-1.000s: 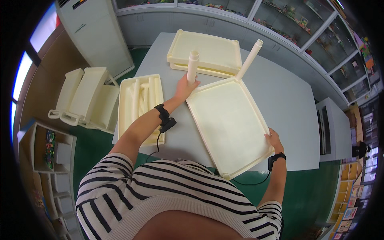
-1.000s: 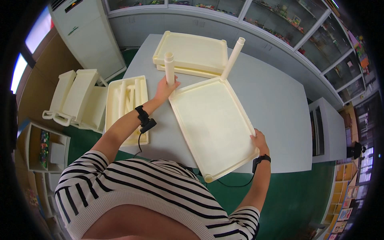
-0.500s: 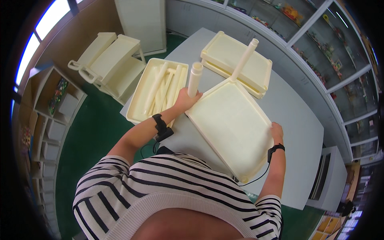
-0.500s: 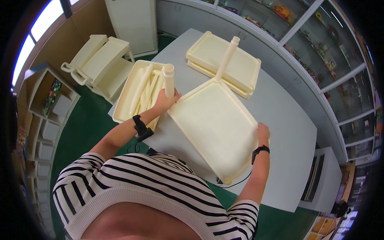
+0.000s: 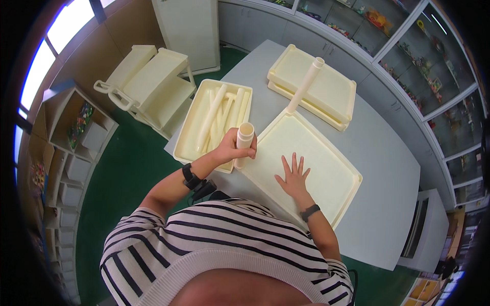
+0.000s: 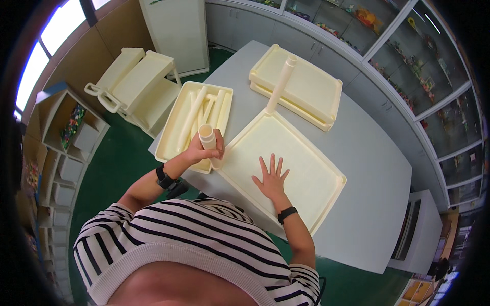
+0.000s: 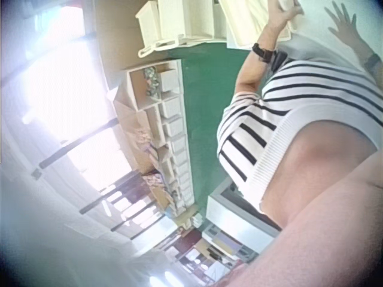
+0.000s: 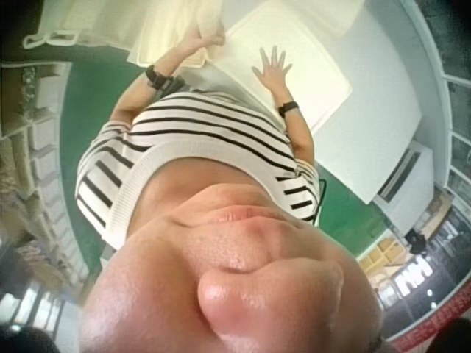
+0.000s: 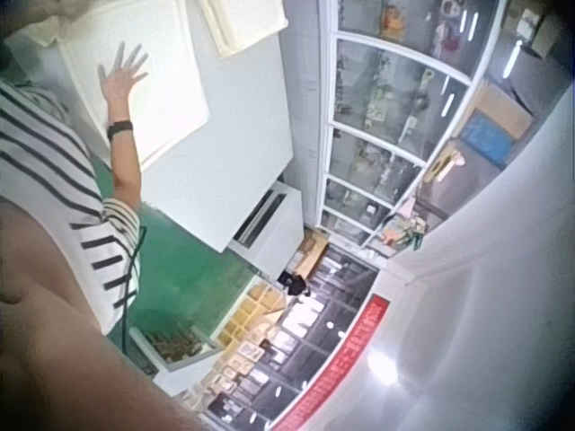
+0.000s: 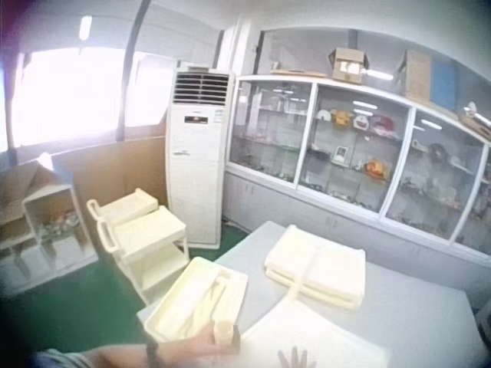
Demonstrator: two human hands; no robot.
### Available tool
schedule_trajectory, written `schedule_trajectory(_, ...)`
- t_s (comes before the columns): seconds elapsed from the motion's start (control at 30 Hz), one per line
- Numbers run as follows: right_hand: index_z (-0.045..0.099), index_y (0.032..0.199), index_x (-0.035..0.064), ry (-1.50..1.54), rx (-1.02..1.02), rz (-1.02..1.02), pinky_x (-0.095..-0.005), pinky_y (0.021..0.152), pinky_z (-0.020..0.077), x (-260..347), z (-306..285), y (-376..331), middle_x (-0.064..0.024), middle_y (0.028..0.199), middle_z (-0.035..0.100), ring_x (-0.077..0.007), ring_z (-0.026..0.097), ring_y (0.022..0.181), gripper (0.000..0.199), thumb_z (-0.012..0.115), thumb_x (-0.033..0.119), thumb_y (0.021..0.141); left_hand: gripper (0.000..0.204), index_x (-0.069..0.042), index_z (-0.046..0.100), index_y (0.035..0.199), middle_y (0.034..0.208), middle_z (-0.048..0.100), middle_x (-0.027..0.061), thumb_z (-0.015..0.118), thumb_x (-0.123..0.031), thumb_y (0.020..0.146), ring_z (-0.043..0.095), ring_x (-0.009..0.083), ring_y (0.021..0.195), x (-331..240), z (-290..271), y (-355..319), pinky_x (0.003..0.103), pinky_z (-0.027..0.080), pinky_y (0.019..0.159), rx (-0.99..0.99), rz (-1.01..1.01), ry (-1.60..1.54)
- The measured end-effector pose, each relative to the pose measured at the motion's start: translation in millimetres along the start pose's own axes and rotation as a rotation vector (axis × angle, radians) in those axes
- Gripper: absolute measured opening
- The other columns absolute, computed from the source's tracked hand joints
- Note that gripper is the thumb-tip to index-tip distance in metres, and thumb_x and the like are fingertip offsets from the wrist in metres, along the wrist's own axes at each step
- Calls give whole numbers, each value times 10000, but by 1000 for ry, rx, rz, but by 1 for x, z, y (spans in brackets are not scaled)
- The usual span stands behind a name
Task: The person disassembles a plastic multi-tier utility cart by pulling apart the shelves and legs and placing the pieces into a white tray.
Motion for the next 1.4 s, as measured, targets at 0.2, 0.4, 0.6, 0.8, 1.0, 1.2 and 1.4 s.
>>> schedule_trajectory(0.2, 237, 1440, 282, -69, -92, -4, -754, 929, 146, 5, 4, 0, -128, 1524, 48, -442, 32, 1370, 747, 532, 566, 816, 175, -51, 514, 654, 570, 521, 11, 663, -56, 746, 491, 84, 496, -12, 7, -6, 234, 363, 446, -194, 6, 276)
schedule_trajectory(0.4, 231, 1431, 342, -24, 15, 54, -751, 944, 123, 5, 4, 1, -81, 1533, 3, -410, 12, 1382, 721, 515, 586, 816, 182, -28, 522, 617, 542, 512, 29, 670, -43, 721, 459, 106, 465, -6, 4, -5, 265, 359, 438, 13, 53, 246)
schedule_trajectory(0.6, 183, 1436, 373, -11, 145, 26, -735, 975, 48, 12, 10, 3, -45, 1536, -42, -368, -44, 1393, 733, 484, 622, 816, 173, -14, 528, 590, 537, 509, 34, 675, -16, 681, 450, 113, 486, -20, 39, -5, 280, 365, 464, 1090, -149, -323)
schedule_trajectory(0.8, 179, 1432, 393, -13, 173, 100, -731, 980, 47, 14, 5, 2, -34, 1536, -44, -350, -39, 1397, 729, 481, 631, 813, 218, -37, 519, 579, 562, 550, 30, 676, -21, 728, 494, 95, 495, -12, -9, -34, 267, 384, 471, -108, -103, 166)
schedule_trajectory(1.0, 186, 1431, 390, 15, 193, 78, -725, 985, 22, 17, 11, 10, -35, 1536, -39, -343, -58, 1397, 716, 481, 625, 822, 378, -65, 462, 593, 499, 478, 21, 674, -284, 816, 468, 169, 417, -106, 0, -13, 269, 368, 404, 952, 274, -820)
schedule_trajectory(1.2, 200, 1428, 389, 38, 186, 95, -717, 991, 17, 19, 2, 10, -28, 1537, -46, -337, -71, 1397, 705, 489, 610, 825, 360, -98, 516, 720, 756, 555, 45, 764, -335, 610, 545, 256, 704, -111, -46, 23, 339, 431, 593, 287, 814, 964)
schedule_trajectory(1.4, 196, 1430, 389, 36, 194, 106, -703, 1004, 1, 22, 1, 9, -25, 1537, -51, -330, -71, 1398, 714, 477, 630, 820, 346, -163, 611, 993, 1069, 551, 53, 700, -133, 660, 493, 276, 1080, 48, -104, -5, 361, 420, 888, 453, 474, 1310)
Point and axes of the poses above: each hand's wrist, its own y-axis towards the middle knuckle, its own z-axis out of the palm, x = y × z, the point moved 6 cm from there along y, towards the middle knuckle
